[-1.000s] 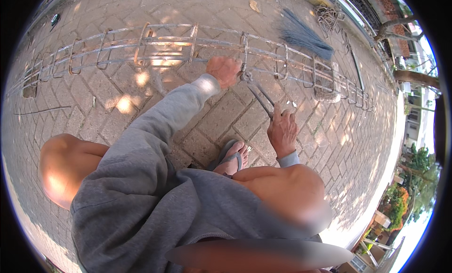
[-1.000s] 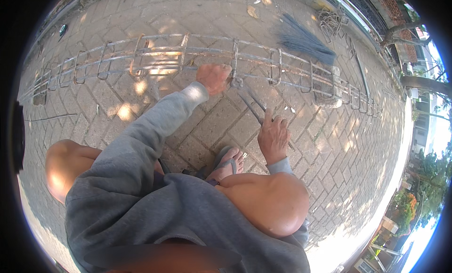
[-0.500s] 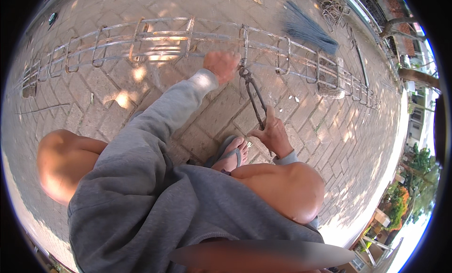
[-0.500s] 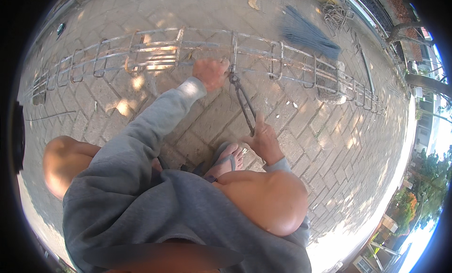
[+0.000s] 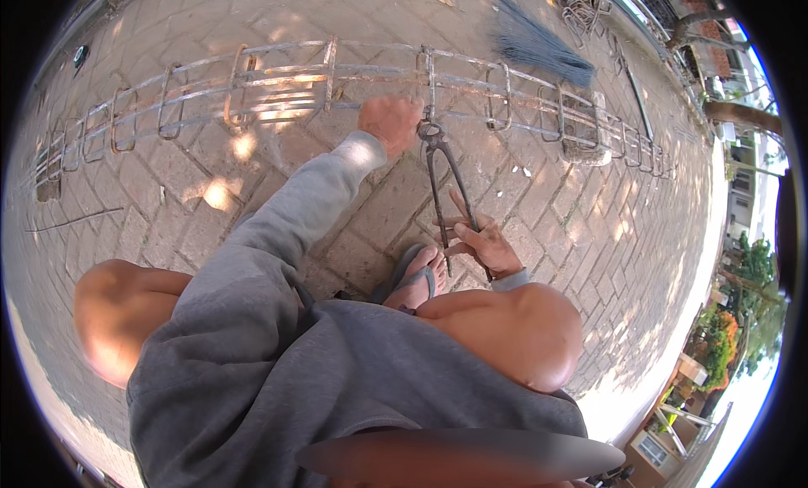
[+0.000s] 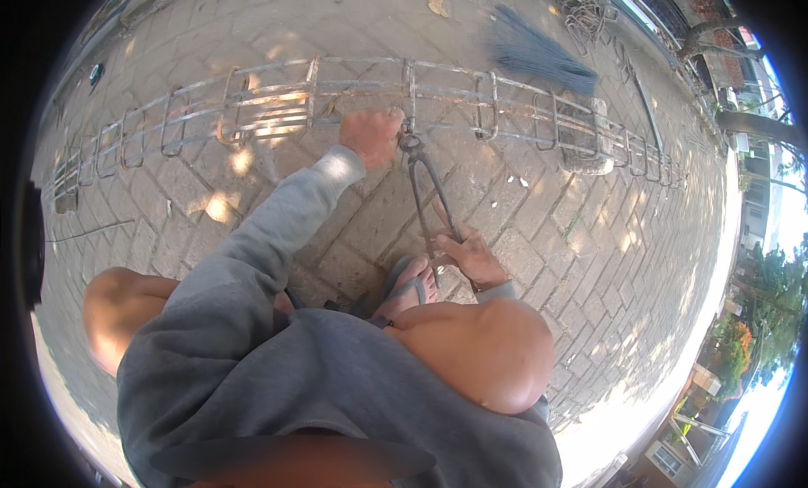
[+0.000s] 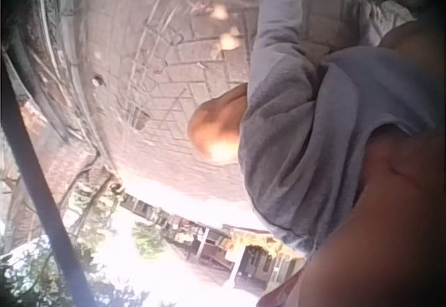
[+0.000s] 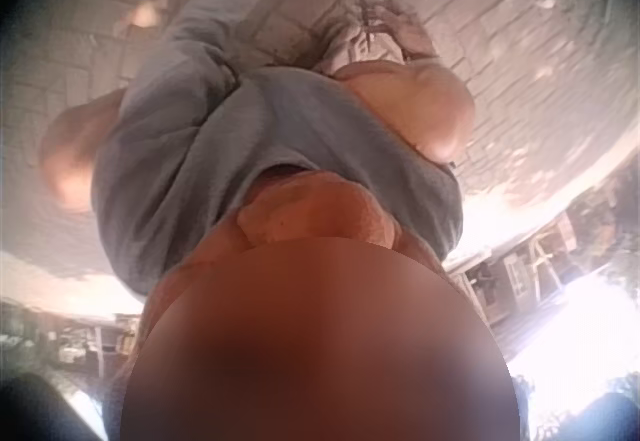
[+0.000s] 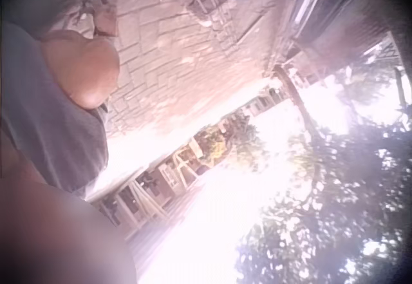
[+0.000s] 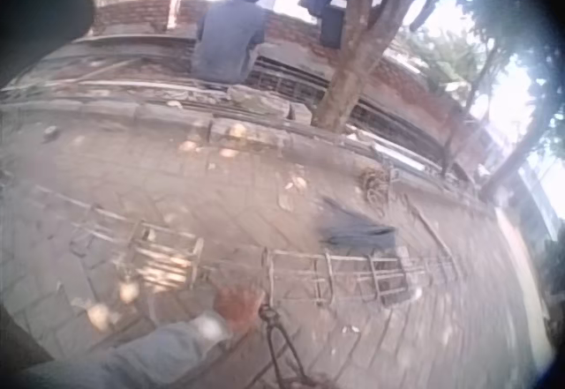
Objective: The person assembles a metal frame by hand, using pliers to bend and secure wire ties at the joints. The person repeatedly positions the frame, bends wires, and tightens connections along the structure.
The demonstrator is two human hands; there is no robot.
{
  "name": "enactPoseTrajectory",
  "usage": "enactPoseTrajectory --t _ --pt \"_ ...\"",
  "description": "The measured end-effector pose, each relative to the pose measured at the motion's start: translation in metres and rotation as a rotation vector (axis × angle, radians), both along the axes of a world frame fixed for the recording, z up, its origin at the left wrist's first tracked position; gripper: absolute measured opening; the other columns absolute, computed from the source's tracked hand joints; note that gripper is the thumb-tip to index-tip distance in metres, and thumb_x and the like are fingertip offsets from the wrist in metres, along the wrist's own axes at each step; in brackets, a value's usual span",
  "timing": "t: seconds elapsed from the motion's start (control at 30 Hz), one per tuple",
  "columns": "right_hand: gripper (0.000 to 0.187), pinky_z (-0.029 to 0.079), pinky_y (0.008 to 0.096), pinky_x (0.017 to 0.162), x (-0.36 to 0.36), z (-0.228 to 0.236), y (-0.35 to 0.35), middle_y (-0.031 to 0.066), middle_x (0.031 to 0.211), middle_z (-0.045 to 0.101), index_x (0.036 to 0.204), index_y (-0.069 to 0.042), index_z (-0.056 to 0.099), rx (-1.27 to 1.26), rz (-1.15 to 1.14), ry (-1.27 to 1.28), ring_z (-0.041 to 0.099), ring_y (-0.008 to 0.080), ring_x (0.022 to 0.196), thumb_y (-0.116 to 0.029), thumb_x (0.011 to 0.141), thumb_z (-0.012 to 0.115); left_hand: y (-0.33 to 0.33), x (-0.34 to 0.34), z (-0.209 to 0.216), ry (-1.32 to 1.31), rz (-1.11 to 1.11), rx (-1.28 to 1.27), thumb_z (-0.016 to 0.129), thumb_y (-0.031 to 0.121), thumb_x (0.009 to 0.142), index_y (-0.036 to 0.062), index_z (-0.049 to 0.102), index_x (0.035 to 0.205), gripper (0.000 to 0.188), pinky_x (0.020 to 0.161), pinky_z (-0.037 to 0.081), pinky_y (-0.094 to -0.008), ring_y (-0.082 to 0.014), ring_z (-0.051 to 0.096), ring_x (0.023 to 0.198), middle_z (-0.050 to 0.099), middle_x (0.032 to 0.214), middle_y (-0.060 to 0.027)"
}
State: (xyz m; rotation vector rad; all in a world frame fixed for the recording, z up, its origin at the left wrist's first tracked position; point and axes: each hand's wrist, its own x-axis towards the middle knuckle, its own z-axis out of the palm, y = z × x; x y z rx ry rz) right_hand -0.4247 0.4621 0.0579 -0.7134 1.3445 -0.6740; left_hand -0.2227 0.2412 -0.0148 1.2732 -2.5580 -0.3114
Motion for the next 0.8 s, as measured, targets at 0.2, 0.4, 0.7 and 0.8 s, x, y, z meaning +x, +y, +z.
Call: enactPoseTrajectory --t 0.2,0.4,0.7,0.8 --pt "0.056 0.059 0.0409 0.081 0.035 -0.011 0.018 0.0182 0.108 0.073 0.155 -0.004 0.046 -0.126 -0.003 0.250 0.069 0.0282 0.094 -0.020 0.103 0.060 -0.006 0.005 -0.006 0.037 -0.078 -0.052 0.070 0.024 0.081 0.0105 0.063 0.101 0.025 0.072 0.059 -0.0451 -0.0306 0.072 0.089 0.073 0.091 -0.0073" --pt "0.049 0.049 0.0433 0.075 0.007 0.005 0.001 0.0210 0.083 0.062 0.149 -0.003 0.052 -0.320 0.174 0.681 0.058 0.0296 0.076 -0.014 0.102 0.060 -0.005 0.005 -0.004 0.003 -0.061 -0.046 0.074 0.031 0.082 0.0094 0.063 0.100 0.030 0.071 0.057 -0.0475 -0.0330 0.072 0.086 0.072 0.088 -0.0105" --pt "0.052 0.052 0.0478 0.081 -0.002 0.002 0.000 0.0296 0.098 0.067 0.149 -0.007 0.052 -0.210 0.204 0.681 0.066 0.0440 0.086 -0.015 0.099 0.063 -0.003 0.004 0.008 0.053 -0.049 -0.017 0.074 0.022 0.078 0.0075 0.064 0.094 0.024 0.072 0.058 -0.0484 -0.0345 0.073 0.086 0.073 0.087 -0.0129" --pt "0.037 0.052 0.0423 0.077 -0.001 -0.005 0.005 0.0167 0.088 0.065 0.134 -0.001 0.060 -0.033 -0.058 0.465 0.062 0.0246 0.082 -0.020 0.101 0.064 -0.001 0.004 0.015 0.038 -0.029 0.023 0.075 0.028 0.083 0.0074 0.065 0.096 0.026 0.072 0.058 -0.0484 -0.0342 0.073 0.087 0.074 0.090 -0.0128"
